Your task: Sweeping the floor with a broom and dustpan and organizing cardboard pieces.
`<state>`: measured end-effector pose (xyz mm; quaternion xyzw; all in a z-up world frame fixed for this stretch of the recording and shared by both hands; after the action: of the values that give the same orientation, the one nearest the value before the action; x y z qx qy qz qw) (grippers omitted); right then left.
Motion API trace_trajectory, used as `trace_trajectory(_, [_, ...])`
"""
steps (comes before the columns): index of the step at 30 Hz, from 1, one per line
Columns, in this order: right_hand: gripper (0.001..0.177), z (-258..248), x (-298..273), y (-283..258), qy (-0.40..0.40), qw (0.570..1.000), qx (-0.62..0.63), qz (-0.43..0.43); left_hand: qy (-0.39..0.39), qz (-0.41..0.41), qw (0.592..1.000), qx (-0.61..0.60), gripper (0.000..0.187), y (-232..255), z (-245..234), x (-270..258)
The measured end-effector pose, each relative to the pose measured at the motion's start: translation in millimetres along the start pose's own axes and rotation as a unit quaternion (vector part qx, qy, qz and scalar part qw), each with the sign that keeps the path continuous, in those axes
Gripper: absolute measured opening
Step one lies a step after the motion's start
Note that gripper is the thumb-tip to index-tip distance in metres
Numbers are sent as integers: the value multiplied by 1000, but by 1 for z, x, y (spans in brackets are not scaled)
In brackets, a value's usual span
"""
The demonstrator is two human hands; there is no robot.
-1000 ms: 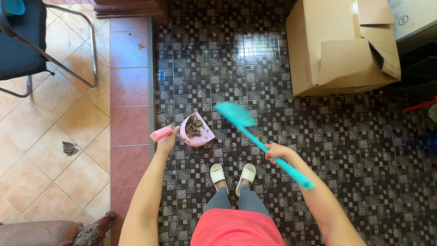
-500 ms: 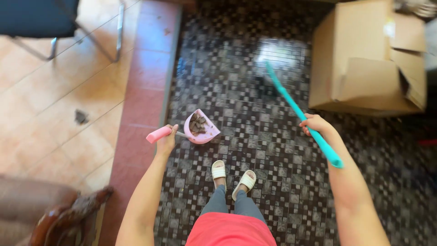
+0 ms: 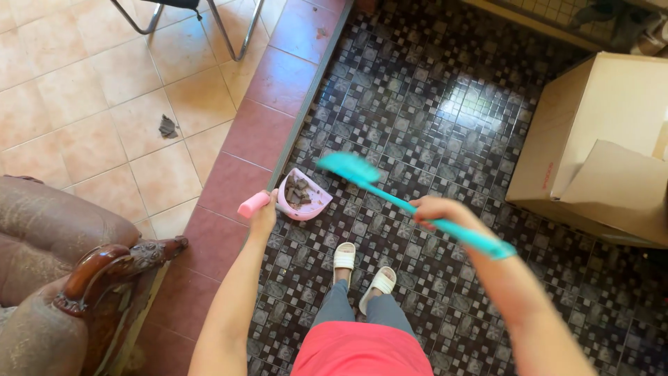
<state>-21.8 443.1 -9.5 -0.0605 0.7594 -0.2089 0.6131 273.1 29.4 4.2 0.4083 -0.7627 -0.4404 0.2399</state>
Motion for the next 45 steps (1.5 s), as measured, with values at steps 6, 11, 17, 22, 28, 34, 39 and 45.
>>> trace_trajectory(6, [71, -88, -122, -89, 52, 996, -67, 21, 29, -53, 997, 38, 41, -3, -9, -13])
trace_trajectory(11, [49, -116, -21, -107, 123, 987, -77, -68, 102, -67, 992, 43, 39, 2, -30, -58])
trace_trajectory(17, [31, -37, 123, -108, 157, 981, -12, -109, 199, -191, 958, 84, 42, -25, -56, -119])
trace_trajectory(22, [71, 49, 83, -73, 30, 985, -141, -98, 288, -184, 937, 67, 41, -65, -65, -149])
trace_trajectory(28, [80, 31, -71, -108, -83, 931, -335, -120, 242, -180, 951, 71, 41, -56, -73, -167])
trace_trajectory(34, [77, -23, -131, -125, 14, 927, -361, -103, 214, -248, 942, 72, 40, -74, -95, -204])
trace_trajectory(39, [76, -34, -62, -106, 82, 964, -224, -120, 224, -204, 950, 70, 39, -81, -127, -229])
trace_trajectory(45, [51, 72, 68, -14, 85, 986, -83, -116, 225, -184, 954, 72, 40, -103, -168, -259])
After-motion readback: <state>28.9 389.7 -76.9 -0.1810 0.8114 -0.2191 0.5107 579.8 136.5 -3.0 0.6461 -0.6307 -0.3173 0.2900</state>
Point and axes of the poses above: each hand's wrist, its own x-axis towards the middle knuckle, its own z-axis out of the palm, y = z × x, the point moved 4 cm from there along x, towards the middle knuckle, and after that the axes turned 10 degrees about y, right-handed, at the moved point
